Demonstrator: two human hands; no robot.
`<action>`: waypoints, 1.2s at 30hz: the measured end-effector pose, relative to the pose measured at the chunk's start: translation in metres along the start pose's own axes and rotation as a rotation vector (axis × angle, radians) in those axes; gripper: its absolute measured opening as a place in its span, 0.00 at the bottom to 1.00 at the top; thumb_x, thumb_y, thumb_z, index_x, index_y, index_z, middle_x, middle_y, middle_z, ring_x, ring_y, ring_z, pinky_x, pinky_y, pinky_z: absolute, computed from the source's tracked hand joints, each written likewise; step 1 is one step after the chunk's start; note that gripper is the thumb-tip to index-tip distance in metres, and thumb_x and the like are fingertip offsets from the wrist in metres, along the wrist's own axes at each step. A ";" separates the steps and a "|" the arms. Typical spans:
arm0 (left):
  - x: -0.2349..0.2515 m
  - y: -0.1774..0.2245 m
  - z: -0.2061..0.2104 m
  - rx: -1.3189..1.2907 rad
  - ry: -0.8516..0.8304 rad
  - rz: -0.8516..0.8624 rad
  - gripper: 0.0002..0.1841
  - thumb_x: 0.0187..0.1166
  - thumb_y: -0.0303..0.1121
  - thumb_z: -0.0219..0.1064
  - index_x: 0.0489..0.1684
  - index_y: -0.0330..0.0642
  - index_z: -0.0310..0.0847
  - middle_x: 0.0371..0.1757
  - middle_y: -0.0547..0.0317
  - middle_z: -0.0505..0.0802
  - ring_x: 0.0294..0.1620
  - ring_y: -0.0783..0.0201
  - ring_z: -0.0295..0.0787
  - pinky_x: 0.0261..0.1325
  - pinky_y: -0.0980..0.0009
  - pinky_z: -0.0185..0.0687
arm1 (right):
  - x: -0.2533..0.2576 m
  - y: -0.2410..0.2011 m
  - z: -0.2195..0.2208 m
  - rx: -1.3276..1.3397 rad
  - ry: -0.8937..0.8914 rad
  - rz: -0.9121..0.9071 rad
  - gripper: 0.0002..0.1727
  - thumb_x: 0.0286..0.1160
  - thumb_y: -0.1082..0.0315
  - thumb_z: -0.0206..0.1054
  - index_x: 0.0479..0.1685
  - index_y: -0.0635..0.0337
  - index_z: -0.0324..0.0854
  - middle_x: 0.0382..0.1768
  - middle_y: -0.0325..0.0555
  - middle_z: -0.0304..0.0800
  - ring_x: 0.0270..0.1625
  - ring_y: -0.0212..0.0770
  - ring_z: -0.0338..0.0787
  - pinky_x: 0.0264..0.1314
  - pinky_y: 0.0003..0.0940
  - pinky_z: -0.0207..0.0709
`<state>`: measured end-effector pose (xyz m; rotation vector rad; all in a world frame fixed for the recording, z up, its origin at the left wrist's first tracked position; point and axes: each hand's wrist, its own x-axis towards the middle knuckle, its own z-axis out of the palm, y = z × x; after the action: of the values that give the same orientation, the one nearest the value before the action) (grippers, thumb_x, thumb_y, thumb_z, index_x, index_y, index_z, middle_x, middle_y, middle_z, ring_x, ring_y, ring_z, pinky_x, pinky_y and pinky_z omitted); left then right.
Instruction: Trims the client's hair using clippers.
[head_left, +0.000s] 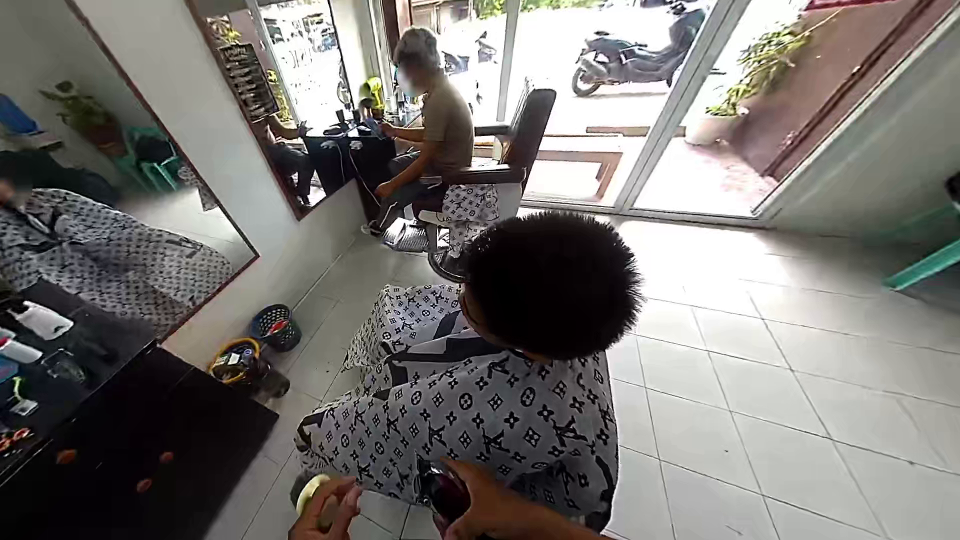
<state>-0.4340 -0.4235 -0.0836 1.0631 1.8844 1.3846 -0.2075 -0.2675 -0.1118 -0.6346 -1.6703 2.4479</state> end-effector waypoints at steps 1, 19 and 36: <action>0.022 0.014 0.003 -0.080 -0.042 0.036 0.11 0.82 0.28 0.64 0.56 0.32 0.83 0.44 0.61 0.97 0.32 0.76 0.92 0.30 0.78 0.87 | -0.002 -0.001 -0.001 0.015 0.028 -0.012 0.53 0.48 0.59 0.85 0.80 0.63 0.59 0.38 0.40 0.88 0.30 0.34 0.90 0.37 0.33 0.88; 0.254 0.242 0.135 0.370 -0.724 1.279 0.33 0.71 0.53 0.77 0.78 0.53 0.81 0.87 0.46 0.73 0.87 0.46 0.66 0.84 0.42 0.61 | 0.018 -0.006 0.103 0.365 0.954 -0.686 0.36 0.53 0.60 0.88 0.63 0.50 0.73 0.35 0.35 0.92 0.26 0.33 0.88 0.29 0.32 0.86; 0.288 0.241 0.168 0.371 -0.796 1.063 0.36 0.75 0.45 0.77 0.84 0.43 0.73 0.82 0.36 0.77 0.83 0.39 0.71 0.83 0.41 0.63 | -0.030 -0.046 0.064 0.109 1.275 -0.500 0.43 0.53 0.57 0.79 0.70 0.69 0.63 0.27 0.34 0.86 0.20 0.32 0.86 0.25 0.30 0.85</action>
<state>-0.3854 -0.0573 0.0980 2.5491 0.9548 0.7771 -0.2125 -0.3141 -0.0420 -1.1926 -0.9428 1.2129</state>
